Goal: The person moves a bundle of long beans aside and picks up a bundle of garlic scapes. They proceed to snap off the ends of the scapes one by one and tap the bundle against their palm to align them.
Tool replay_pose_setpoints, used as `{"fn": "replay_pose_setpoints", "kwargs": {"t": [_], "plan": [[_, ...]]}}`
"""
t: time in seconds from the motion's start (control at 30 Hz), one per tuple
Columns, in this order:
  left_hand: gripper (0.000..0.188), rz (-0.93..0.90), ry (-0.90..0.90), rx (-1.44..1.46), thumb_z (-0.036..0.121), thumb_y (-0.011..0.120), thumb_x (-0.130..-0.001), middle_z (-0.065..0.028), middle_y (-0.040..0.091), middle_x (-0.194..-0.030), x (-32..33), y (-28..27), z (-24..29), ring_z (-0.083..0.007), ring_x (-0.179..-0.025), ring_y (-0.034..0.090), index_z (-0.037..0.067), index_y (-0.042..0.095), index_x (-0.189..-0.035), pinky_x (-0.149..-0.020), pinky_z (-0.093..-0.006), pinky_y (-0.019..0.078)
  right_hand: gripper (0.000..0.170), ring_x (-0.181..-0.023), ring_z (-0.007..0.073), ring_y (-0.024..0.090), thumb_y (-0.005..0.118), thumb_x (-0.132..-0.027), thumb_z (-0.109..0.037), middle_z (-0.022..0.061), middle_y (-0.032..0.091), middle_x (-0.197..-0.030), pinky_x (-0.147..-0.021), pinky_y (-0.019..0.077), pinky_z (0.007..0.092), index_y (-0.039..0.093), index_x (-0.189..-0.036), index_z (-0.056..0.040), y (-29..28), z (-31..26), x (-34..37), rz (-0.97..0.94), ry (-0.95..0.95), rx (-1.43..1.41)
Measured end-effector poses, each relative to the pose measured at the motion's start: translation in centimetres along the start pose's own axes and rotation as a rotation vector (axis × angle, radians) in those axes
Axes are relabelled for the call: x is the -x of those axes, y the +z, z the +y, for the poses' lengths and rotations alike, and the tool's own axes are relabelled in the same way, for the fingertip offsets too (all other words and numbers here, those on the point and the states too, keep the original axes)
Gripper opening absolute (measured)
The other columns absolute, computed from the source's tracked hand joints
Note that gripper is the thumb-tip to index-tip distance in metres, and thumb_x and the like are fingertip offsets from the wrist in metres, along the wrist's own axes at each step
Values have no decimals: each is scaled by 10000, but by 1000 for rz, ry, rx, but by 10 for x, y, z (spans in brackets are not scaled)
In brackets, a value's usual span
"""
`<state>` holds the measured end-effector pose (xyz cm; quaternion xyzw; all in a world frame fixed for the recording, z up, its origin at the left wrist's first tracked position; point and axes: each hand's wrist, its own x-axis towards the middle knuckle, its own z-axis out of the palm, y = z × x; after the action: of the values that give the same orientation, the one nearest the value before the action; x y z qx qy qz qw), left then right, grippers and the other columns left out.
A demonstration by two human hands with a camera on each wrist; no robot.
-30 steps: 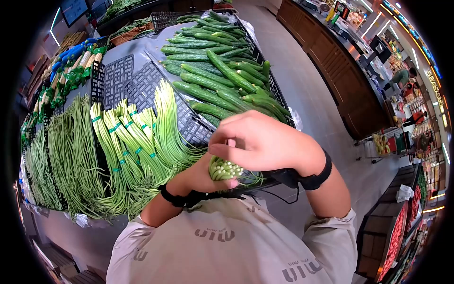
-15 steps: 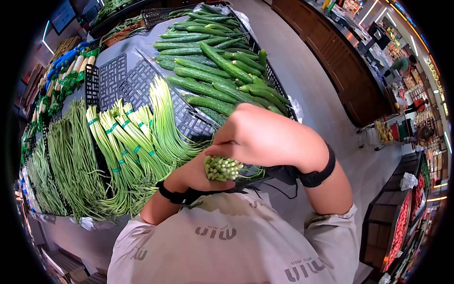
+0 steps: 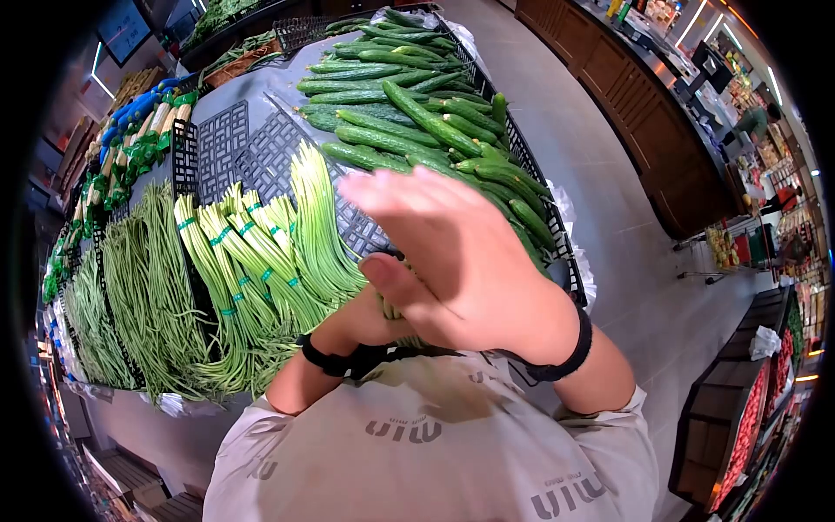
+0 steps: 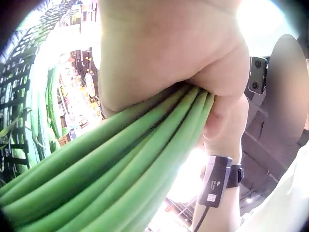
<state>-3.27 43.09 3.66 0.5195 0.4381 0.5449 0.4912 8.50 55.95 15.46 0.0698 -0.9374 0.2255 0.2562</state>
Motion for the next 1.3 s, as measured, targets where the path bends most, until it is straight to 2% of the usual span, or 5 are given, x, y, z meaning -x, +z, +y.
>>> {"fn": "replay_pose_setpoints", "kwargs": {"t": [0.13, 0.27, 0.97, 1.03, 1.3], "plan": [[478, 166, 248, 111, 97, 746, -825, -110, 621, -1262, -5, 14, -12, -190, -1113, 602, 43, 574, -1268, -953, -362, 482, 544, -1236, 404, 557, 560, -967, -389, 249, 579, -1313, -1086, 370, 545, 530, -1321, 21, 9, -15, 1, -537, 310, -80], [435, 106, -63, -149, 86, 737, -824, -112, 683, -1114, -7, 17, -3, -180, -995, 638, 36, 611, -1238, -884, -346, 517, 621, -1367, 338, 469, 496, -992, -435, 216, 485, -1461, -1139, 281, 565, 461, -1432, 2, -27, -13, 6, 67, 21, 148], [381, 216, 284, -506, 58, 704, -840, -89, 698, -1099, -18, 62, -7, -165, -1006, 655, 15, 609, -1207, -871, -301, 518, 539, -1330, 362, 489, 540, -972, -356, 201, 546, -1387, -1136, 291, 546, 509, -1379, -3, -3, -18, 27, -184, -94, 199], [394, 686, 253, -193, 44, 699, -834, -92, 706, -1090, -25, 91, -6, -175, -1004, 659, 13, 602, -1214, -900, -302, 513, 544, -1339, 344, 495, 562, -963, -359, 196, 560, -1380, -1149, 278, 540, 525, -1361, 11, -13, -20, 33, -332, -45, 87], [395, 411, 83, 358, 61, 673, -867, -101, 683, -1147, -23, 53, -39, -130, -1047, 630, 20, 598, -1252, -902, -289, 509, 357, -1129, 328, 633, 547, -958, -348, 182, 689, -1139, -1058, 413, 521, 708, -1080, -53, 2, -8, 29, -252, -126, 197]]}}
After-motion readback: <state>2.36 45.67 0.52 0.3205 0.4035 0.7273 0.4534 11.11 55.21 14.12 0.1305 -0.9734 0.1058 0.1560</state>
